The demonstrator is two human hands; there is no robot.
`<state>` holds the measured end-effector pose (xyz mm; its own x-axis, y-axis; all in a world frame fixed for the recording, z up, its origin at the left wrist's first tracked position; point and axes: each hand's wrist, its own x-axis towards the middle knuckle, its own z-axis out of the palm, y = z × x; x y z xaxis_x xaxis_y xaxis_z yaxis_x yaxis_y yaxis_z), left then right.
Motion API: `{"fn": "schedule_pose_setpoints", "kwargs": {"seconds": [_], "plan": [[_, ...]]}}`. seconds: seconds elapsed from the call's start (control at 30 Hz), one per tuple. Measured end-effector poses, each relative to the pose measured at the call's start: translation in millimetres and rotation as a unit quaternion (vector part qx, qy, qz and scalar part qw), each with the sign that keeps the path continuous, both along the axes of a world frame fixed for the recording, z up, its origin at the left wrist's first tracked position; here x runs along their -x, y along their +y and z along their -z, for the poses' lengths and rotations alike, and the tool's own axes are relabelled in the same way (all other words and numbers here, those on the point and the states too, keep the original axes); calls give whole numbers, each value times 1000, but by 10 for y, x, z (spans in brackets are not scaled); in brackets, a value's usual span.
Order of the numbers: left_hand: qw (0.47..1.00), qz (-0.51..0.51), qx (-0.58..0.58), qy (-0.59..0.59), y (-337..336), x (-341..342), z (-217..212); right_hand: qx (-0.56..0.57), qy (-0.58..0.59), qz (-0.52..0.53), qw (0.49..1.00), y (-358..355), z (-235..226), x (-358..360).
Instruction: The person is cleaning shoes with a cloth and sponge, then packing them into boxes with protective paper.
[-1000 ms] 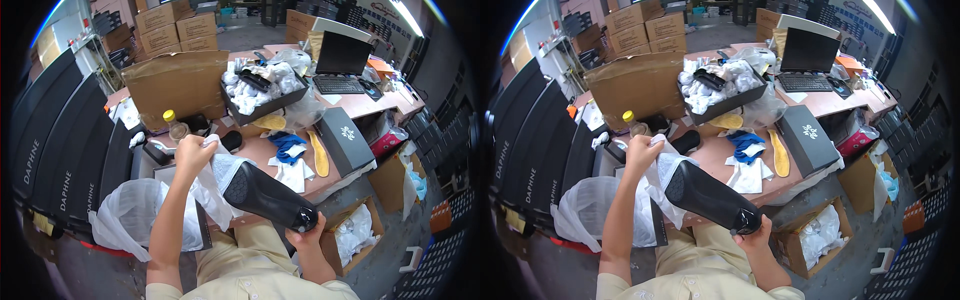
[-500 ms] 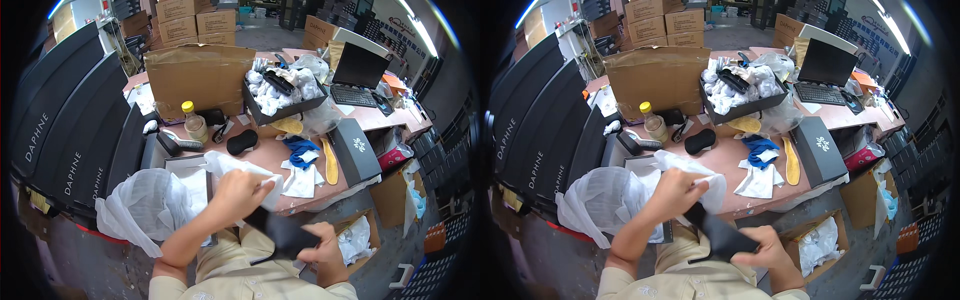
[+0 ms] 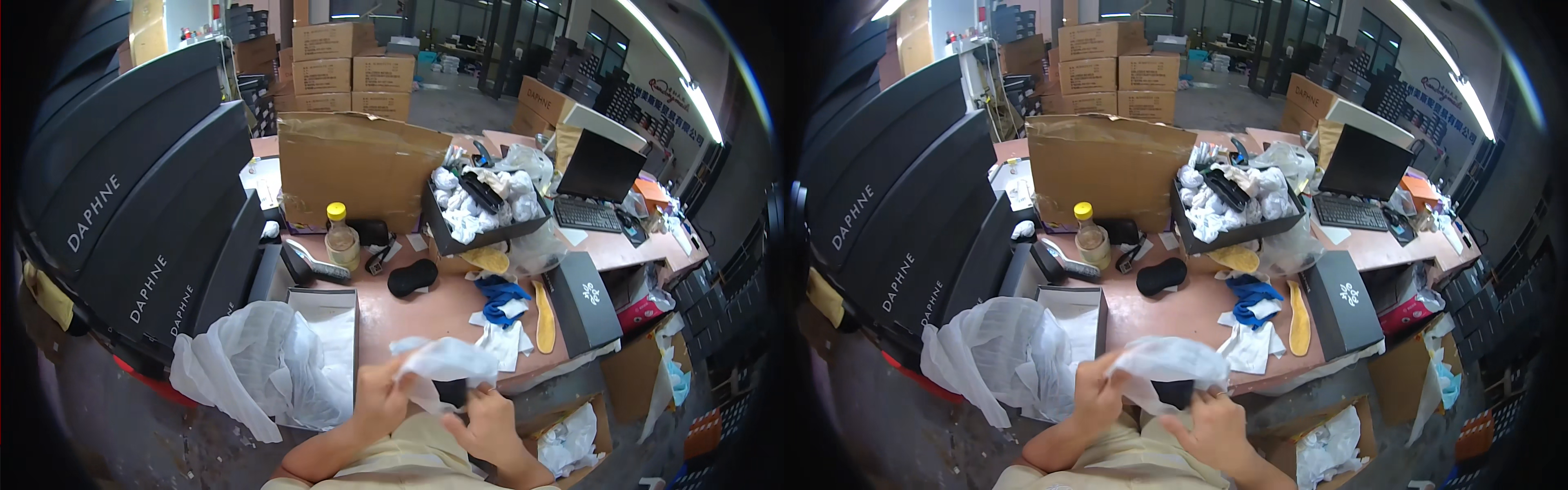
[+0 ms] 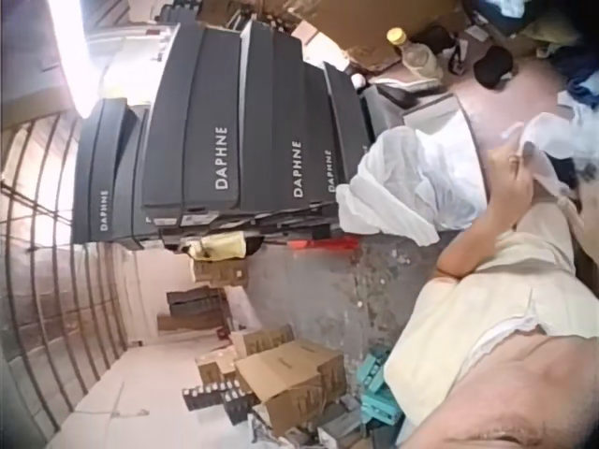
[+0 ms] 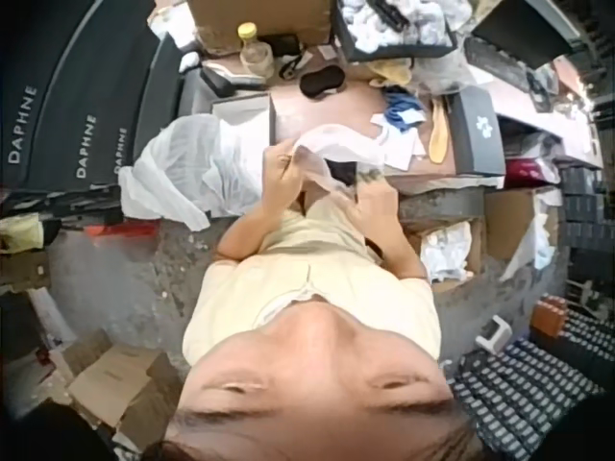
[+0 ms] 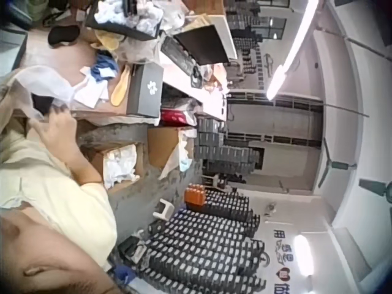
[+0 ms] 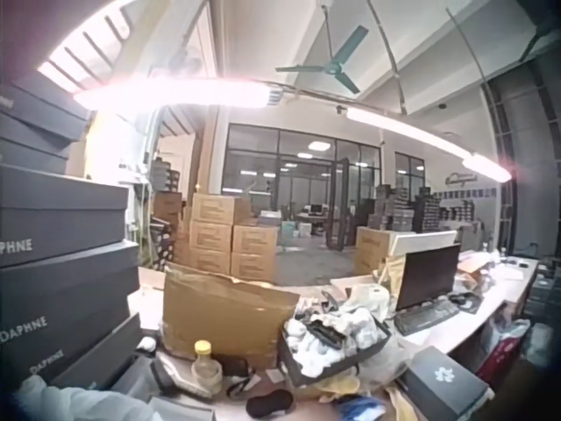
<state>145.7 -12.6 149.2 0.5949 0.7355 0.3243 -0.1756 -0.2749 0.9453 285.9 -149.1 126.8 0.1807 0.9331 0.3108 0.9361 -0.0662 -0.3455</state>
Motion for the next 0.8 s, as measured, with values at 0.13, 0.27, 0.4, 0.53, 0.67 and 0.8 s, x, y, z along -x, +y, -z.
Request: {"fn": "schedule_pose_setpoints", "kwargs": {"seconds": [0.13,0.27,0.4,0.53,0.67,0.8], "plan": [[989,-27,117,-82,224,-90,174,55,-97,-22,993,162,-234,-145],[960,-14,218,-177,345,-191,191,-34,94,-366,925,3,-1148,81],[923,169,276,-210,495,-258,666,-244,197,-199,928,153,-752,132],[867,300,310,-248,287,-319,172,-131,215,-160,954,534,71,-41],[854,355,295,-241,400,-248,209,-125,187,-131,966,696,151,-20],[941,218,136,-218,272,96,-47,-139,108,-8,984,761,59,-132]]}}
